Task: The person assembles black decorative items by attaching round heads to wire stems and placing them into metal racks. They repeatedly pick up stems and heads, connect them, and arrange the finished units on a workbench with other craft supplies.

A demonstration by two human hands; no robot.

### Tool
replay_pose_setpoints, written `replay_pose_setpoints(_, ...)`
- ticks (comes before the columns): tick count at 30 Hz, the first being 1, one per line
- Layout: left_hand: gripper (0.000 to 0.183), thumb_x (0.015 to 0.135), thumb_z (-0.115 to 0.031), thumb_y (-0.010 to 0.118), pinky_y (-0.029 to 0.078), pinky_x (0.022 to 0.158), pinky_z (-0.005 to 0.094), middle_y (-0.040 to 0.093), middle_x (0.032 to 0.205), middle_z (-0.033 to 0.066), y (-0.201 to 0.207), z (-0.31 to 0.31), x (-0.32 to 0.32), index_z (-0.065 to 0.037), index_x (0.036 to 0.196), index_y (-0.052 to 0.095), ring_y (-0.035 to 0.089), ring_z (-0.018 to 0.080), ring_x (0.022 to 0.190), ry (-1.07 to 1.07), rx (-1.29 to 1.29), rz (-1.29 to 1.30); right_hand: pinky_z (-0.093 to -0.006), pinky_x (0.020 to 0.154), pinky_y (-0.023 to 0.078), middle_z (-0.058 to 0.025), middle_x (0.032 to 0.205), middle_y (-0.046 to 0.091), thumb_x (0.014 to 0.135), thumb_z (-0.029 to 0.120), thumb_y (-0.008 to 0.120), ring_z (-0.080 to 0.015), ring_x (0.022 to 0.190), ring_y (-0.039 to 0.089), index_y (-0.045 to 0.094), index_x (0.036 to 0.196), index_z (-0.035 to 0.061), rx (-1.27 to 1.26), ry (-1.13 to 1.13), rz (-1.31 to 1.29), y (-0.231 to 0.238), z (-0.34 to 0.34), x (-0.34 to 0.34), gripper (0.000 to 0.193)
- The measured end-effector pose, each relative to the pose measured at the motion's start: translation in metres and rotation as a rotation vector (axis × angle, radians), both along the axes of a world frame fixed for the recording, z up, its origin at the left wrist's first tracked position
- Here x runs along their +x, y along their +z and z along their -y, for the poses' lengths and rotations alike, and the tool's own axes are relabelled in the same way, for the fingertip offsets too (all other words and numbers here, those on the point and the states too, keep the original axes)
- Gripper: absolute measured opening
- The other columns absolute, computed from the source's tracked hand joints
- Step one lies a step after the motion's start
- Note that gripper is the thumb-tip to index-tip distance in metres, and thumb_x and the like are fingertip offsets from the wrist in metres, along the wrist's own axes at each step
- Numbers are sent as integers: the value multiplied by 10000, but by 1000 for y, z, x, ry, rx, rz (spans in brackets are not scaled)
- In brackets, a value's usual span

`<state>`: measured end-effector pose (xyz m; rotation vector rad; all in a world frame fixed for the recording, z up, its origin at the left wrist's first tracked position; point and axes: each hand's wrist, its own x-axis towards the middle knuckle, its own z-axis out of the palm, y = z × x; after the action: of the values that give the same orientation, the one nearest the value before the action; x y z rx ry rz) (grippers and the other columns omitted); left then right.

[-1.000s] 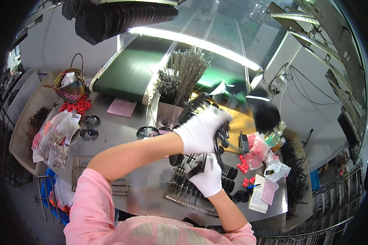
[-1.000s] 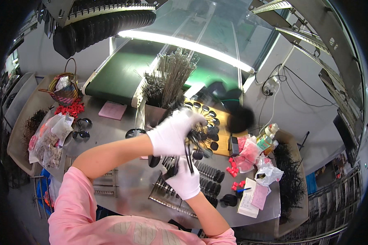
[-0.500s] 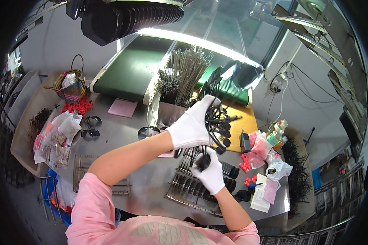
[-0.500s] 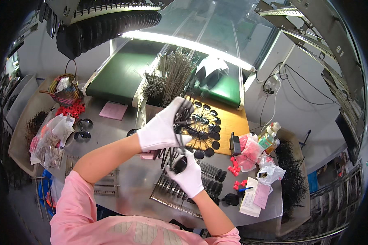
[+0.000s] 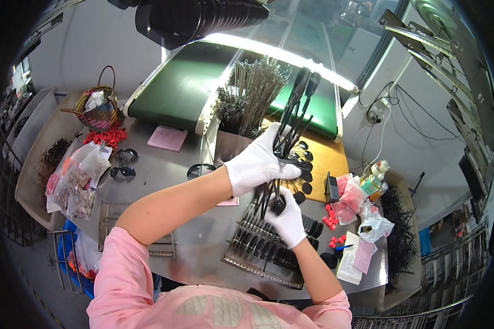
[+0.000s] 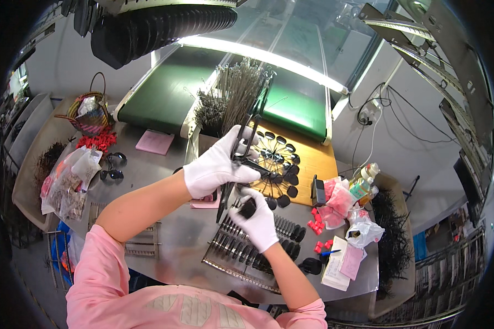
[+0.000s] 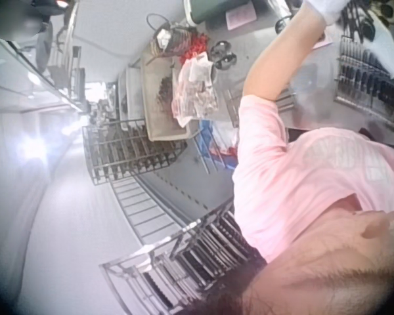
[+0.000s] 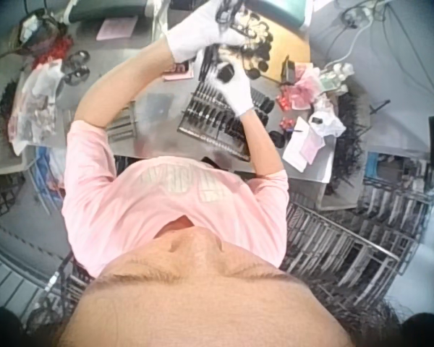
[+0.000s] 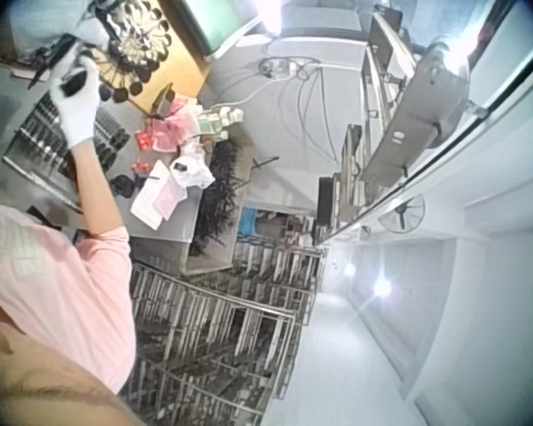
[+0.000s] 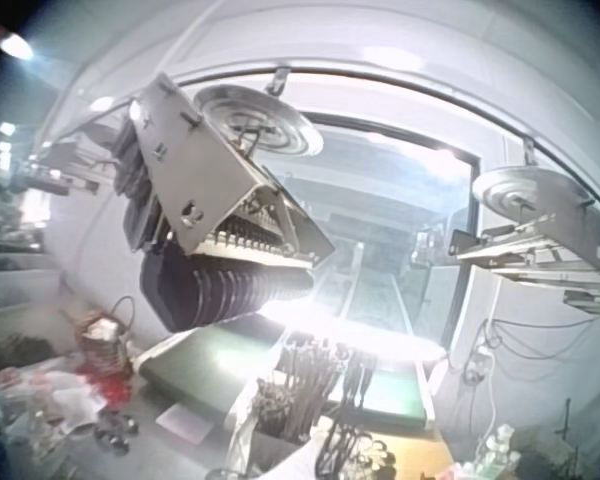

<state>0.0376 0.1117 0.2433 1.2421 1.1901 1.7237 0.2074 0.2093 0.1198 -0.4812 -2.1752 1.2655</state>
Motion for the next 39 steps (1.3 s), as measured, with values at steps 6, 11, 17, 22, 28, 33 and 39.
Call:
replay_pose_setpoints(6, 805, 706, -123, 876, 401, 1115, 331, 554, 1247, 100, -16, -5, 49, -44, 1371, 429, 536, 189, 1206, 73, -54, -341, -399, 949, 545, -139, 1213, 652, 962, 100, 623, -261, 1095, 648, 578, 1316, 7, -532, 100, -5, -22, -14, -23, 368)
replay_pose_setpoints(11, 716, 756, -15, 821, 530, 786, 272, 583, 1082, 38, -16, -8, 9, -53, 1349, 422, 594, 96, 935, 7, -267, 218, -433, 858, 538, -163, 1065, 632, 752, 68, 774, -337, 984, 643, 622, 1168, 43, 1022, -30, 231, -3, -3, -11, 444)
replay_pose_setpoints(17, 625, 779, -23, 828, 532, 647, 291, 620, 863, 16, -1, 11, 20, -90, 1264, 440, 625, 133, 696, -189, -154, 597, -299, 962, 517, -29, 1192, 668, 851, 267, 833, -143, 1060, 644, 606, 1290, 44, -632, 186, 36, 22, -25, -8, 542)
replay_pose_setpoints(22, 995, 822, -296, 841, 505, 993, 369, 591, 1355, 185, 13, 15, 37, 0, 1549, 229, 643, 208, 1130, -239, -396, 293, -297, 854, 521, -35, 1134, 631, 880, 234, 743, -126, 965, 628, 547, 1308, 34, -486, 263, 172, 6, -33, -4, 512)
replay_pose_setpoints(28, 711, 840, -494, 778, 590, 773, 395, 747, 1007, 98, 26, 47, 13, -26, 1348, 609, 725, 297, 843, 411, 162, -1160, -310, 688, 571, -104, 932, 682, 797, 234, 802, -209, 811, 698, 650, 1053, 11, -952, 461, 249, 41, -32, 54, 371)
replay_pose_setpoints(33, 611, 787, -147, 659, 428, 1011, 550, 576, 1439, 41, 39, 33, 14, -435, 1322, 598, 570, 312, 1219, 495, 711, -1575, -300, 658, 555, -123, 953, 671, 767, 292, 829, -211, 788, 691, 640, 1089, -25, -1124, 675, 360, 57, -12, 70, 490)
replay_pose_setpoints(39, 702, 844, -205, 622, 473, 809, 384, 535, 1456, 73, 46, 8, 26, -552, 1428, 444, 577, 313, 1156, 283, 957, -1491, -278, 680, 538, -81, 955, 661, 815, 327, 841, -174, 813, 670, 622, 1152, 16, -1231, 829, 415, 53, 9, 79, 508)
